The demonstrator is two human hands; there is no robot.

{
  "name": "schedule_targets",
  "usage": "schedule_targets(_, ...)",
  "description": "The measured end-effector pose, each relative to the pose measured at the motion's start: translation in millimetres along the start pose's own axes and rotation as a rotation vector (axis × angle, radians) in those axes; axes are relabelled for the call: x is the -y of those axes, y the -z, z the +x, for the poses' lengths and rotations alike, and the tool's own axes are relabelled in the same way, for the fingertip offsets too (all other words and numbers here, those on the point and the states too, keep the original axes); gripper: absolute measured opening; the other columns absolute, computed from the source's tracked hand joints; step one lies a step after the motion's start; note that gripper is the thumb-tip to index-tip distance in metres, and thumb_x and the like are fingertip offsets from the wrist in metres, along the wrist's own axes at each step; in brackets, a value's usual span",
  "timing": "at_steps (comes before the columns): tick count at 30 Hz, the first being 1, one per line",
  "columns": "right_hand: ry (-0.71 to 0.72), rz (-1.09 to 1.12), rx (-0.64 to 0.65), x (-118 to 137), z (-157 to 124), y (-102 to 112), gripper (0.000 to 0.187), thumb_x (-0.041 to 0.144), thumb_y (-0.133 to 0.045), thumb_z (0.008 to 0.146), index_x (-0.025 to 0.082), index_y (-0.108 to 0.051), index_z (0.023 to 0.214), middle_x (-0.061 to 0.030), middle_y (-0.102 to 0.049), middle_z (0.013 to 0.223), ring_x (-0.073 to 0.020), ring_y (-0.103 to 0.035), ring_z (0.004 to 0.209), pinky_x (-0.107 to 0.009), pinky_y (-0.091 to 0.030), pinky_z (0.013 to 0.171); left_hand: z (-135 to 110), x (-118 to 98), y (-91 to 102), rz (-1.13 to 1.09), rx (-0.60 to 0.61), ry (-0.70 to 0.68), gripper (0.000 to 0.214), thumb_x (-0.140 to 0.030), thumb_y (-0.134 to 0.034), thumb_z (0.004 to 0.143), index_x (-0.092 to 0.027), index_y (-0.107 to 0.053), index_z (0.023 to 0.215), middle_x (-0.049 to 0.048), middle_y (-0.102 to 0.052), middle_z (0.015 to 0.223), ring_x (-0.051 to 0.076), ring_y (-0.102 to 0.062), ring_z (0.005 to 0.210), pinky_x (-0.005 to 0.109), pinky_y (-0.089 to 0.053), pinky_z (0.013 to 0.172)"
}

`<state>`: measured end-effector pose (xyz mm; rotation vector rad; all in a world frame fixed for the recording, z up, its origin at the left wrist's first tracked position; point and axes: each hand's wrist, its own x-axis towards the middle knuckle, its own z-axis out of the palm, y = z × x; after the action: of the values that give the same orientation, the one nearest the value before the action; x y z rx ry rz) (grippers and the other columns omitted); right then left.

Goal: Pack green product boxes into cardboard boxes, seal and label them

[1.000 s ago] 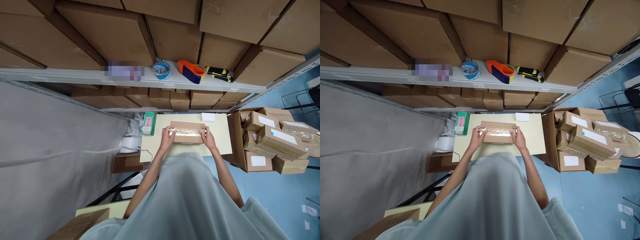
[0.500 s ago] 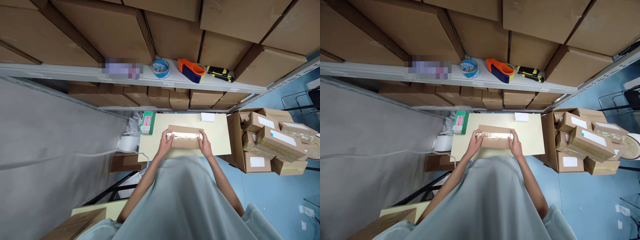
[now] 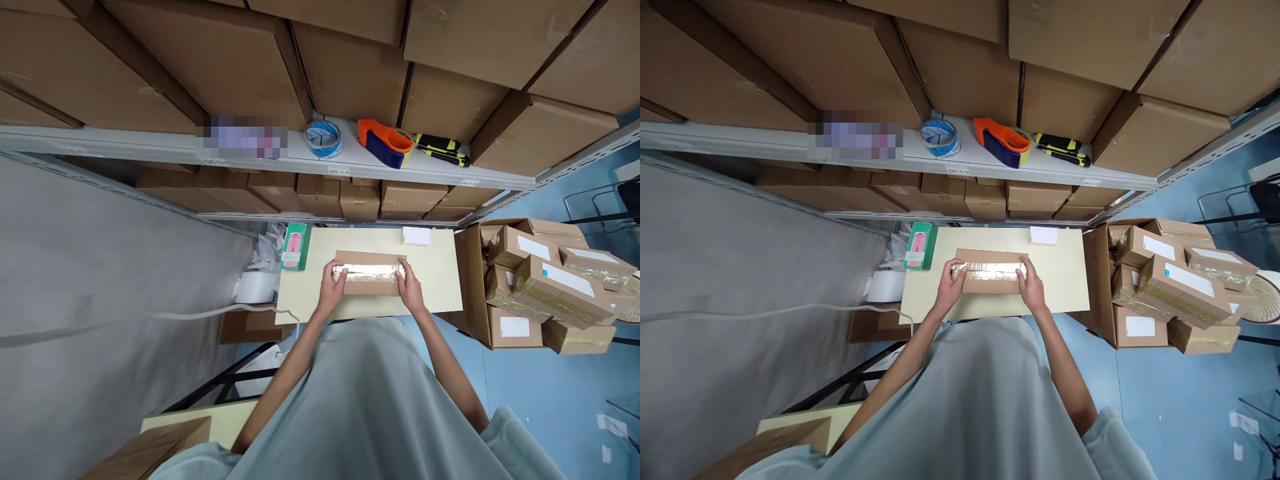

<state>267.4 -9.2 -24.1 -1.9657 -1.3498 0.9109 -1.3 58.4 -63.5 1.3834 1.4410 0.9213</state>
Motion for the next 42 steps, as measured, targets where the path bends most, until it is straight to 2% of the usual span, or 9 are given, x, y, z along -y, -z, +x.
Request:
schedule_targets(6,-0.019,-0.026,-0.002,-5,-28,-7,0.059,0.058,-0.039,0.115,0.027,-0.055,0.162,-0.0121,-0.066,0.161,-0.0303,-0.070,0.140,-0.047,-0.060,0.113,-26,10,4.3,-0.006,-0.020,0.016,0.039,-0.063,-0.059,0.104,-0.026,-0.058,0.118,0.0104,-0.067,0.126,0.028,-0.063,0.131,0.048,-0.046,0.124)
schedule_targets(14,0.022,-0.011,-0.009,-3,-6,-4,0.060,0.058,-0.036,0.115,0.025,-0.054,0.162,-0.0130,-0.061,0.166,-0.0305,-0.061,0.151,-0.050,-0.055,0.120,-5,0,0.6,-0.010,-0.023,0.011,0.046,-0.069,-0.057,0.103,-0.026,-0.059,0.120,0.0108,-0.067,0.125,0.028,-0.065,0.126,0.046,-0.050,0.119)
schedule_targets(20,0.116,-0.035,-0.060,-16,-20,-17,0.055,0.055,-0.038,0.116,0.027,-0.056,0.160,-0.0136,-0.059,0.167,-0.0301,-0.058,0.156,-0.053,-0.054,0.126,-19,12,6.5,0.013,-0.035,-0.029,0.046,-0.070,-0.057,0.102,-0.027,-0.062,0.118,0.0109,-0.070,0.121,0.030,-0.068,0.126,0.052,-0.051,0.119)
schedule_targets(23,0.137,-0.097,-0.098,-10,-16,-13,0.052,0.056,-0.043,0.115,0.027,-0.063,0.153,-0.0176,-0.050,0.172,-0.0351,-0.060,0.153,-0.057,-0.058,0.121,-17,10,11.3,0.065,-0.067,-0.055,0.043,-0.068,-0.059,0.103,-0.028,-0.067,0.115,0.0142,-0.068,0.132,0.035,-0.062,0.142,0.056,-0.049,0.123)
schedule_targets(26,0.226,-0.147,-0.165,10,6,4,0.050,0.057,-0.050,0.112,0.023,-0.069,0.143,-0.0218,-0.046,0.174,-0.0399,-0.053,0.158,-0.063,-0.052,0.125,1,-14,17.2,0.144,-0.114,-0.129,0.036,-0.061,-0.064,0.103,-0.028,-0.071,0.114,0.0164,-0.061,0.150,0.037,-0.055,0.153,0.059,-0.046,0.128)
schedule_targets(29,0.363,-0.162,-0.262,47,47,26,0.050,0.058,-0.056,0.110,0.024,-0.068,0.144,-0.0220,-0.052,0.168,-0.0400,-0.050,0.158,-0.066,-0.048,0.127,38,-56,18.0,0.176,-0.142,-0.242,0.030,-0.054,-0.066,0.104,-0.029,-0.071,0.120,0.0150,-0.058,0.158,0.036,-0.055,0.153,0.060,-0.044,0.129)
schedule_targets(36,0.638,-0.216,-0.391,172,187,59,0.059,0.057,-0.056,0.109,0.015,-0.059,0.151,-0.0250,-0.063,0.148,-0.0391,-0.057,0.143,-0.060,-0.048,0.123,156,-169,-15.0,0.170,-0.201,-0.562,0.028,-0.048,-0.064,0.107,-0.027,-0.070,0.124,0.0168,-0.061,0.155,0.034,-0.056,0.150,0.057,-0.043,0.129)
schedule_targets(39,0.585,-0.355,-0.338,216,241,62,0.053,0.046,-0.057,0.108,0.009,-0.060,0.146,-0.0294,-0.065,0.143,-0.0410,-0.059,0.135,-0.061,-0.049,0.119,197,-207,-30.4,0.162,-0.198,-0.634,0.025,-0.045,-0.060,0.109,-0.026,-0.070,0.122,0.0167,-0.064,0.148,0.034,-0.056,0.150,0.057,-0.044,0.128)
schedule_targets(42,0.462,-0.538,-0.231,238,272,58,0.044,0.036,-0.059,0.107,0.005,-0.062,0.138,-0.0346,-0.067,0.136,-0.0428,-0.062,0.131,-0.062,-0.048,0.115,218,-225,-39.3,0.150,-0.209,-0.643,0.026,-0.043,-0.059,0.109,-0.024,-0.069,0.123,0.0181,-0.065,0.145,0.034,-0.057,0.148,0.057,-0.045,0.127)
